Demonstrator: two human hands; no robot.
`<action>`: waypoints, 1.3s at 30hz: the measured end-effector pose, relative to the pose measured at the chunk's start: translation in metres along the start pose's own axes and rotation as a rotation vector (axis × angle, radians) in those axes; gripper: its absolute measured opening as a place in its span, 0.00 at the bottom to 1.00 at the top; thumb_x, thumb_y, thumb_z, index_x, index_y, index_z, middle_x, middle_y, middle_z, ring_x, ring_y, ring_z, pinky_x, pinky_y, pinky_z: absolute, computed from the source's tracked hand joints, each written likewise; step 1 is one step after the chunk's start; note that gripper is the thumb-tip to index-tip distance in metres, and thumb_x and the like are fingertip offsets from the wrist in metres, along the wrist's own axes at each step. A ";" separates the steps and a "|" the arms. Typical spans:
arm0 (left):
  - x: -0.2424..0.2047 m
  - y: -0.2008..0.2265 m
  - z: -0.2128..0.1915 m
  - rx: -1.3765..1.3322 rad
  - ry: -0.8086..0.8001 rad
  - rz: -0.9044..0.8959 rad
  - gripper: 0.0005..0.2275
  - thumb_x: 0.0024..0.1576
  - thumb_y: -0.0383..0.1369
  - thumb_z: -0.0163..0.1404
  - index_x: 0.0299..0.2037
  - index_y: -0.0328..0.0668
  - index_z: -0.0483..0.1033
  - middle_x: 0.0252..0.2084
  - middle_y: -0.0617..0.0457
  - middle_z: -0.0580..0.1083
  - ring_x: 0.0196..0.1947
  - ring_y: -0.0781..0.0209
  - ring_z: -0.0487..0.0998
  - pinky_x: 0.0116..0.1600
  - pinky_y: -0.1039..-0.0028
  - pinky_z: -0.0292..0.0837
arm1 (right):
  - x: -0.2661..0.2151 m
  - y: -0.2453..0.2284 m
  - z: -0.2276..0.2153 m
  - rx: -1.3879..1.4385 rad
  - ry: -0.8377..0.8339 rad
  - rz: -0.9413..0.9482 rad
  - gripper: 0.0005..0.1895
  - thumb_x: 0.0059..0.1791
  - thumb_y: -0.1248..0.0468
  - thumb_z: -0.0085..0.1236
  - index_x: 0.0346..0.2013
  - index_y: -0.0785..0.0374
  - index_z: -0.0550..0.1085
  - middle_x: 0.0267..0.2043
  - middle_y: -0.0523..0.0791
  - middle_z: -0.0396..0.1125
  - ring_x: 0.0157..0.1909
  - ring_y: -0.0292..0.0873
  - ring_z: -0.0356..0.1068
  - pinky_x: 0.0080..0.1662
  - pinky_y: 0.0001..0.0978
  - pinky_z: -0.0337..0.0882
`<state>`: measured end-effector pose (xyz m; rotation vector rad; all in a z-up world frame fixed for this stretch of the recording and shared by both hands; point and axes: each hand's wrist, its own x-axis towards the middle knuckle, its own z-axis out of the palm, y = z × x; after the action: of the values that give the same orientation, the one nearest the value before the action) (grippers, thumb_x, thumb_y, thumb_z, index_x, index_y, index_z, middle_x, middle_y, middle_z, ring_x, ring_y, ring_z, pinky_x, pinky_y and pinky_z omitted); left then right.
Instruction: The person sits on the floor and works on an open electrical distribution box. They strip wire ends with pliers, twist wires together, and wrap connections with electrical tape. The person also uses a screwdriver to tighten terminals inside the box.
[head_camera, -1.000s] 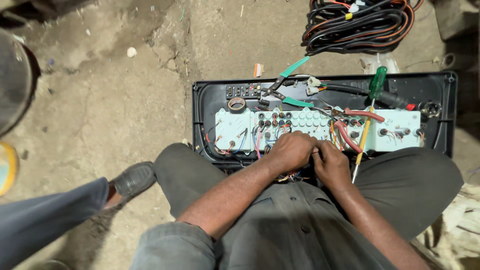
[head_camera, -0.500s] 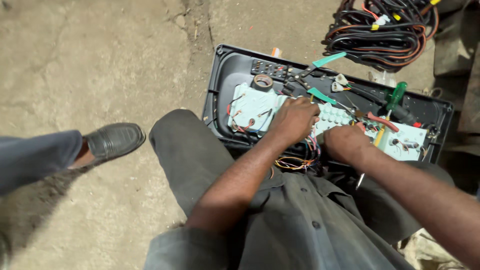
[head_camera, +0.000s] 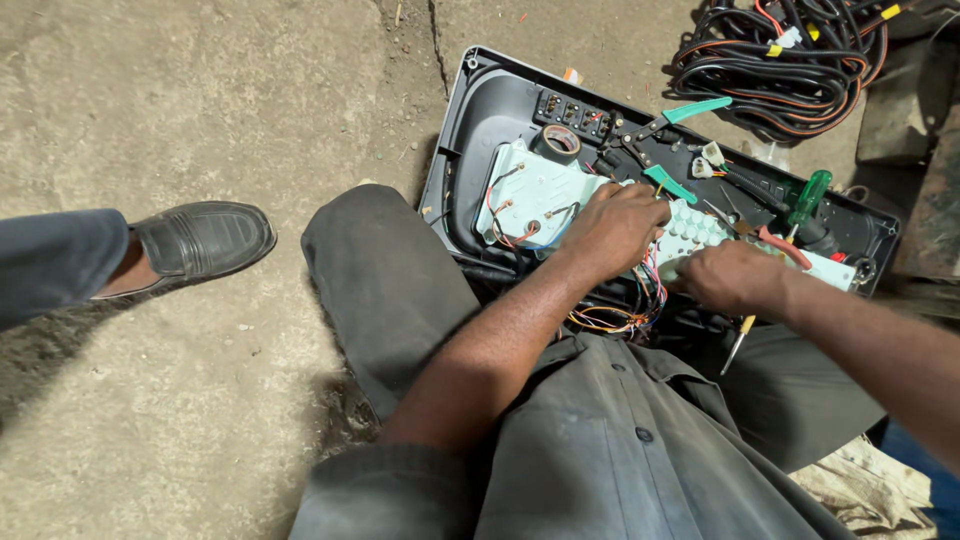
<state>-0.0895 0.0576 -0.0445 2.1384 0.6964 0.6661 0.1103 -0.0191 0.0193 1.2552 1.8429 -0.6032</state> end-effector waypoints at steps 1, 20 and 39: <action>0.001 -0.001 -0.002 -0.014 -0.014 -0.010 0.07 0.55 0.35 0.54 0.40 0.44 0.77 0.43 0.53 0.78 0.57 0.55 0.73 0.62 0.54 0.61 | -0.001 -0.003 0.002 -0.077 -0.003 0.011 0.16 0.51 0.54 0.47 0.34 0.64 0.74 0.31 0.52 0.74 0.32 0.54 0.77 0.37 0.49 0.79; 0.000 -0.010 0.009 -0.070 0.025 -0.030 0.07 0.55 0.36 0.55 0.40 0.47 0.78 0.45 0.54 0.76 0.58 0.57 0.72 0.66 0.56 0.59 | -0.028 -0.034 0.018 0.125 0.338 0.267 0.19 0.52 0.49 0.49 0.28 0.59 0.77 0.24 0.51 0.73 0.28 0.57 0.75 0.33 0.52 0.75; 0.002 -0.017 0.019 -0.120 0.005 -0.047 0.07 0.56 0.35 0.54 0.42 0.48 0.79 0.51 0.51 0.76 0.61 0.55 0.71 0.68 0.53 0.57 | -0.016 -0.056 0.077 1.750 0.675 0.664 0.16 0.53 0.60 0.60 0.24 0.66 0.73 0.18 0.36 0.56 0.19 0.32 0.49 0.23 0.28 0.47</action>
<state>-0.0794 0.0585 -0.0679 2.0059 0.6900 0.6711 0.0885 -0.1075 -0.0133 3.2699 0.7666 -1.6105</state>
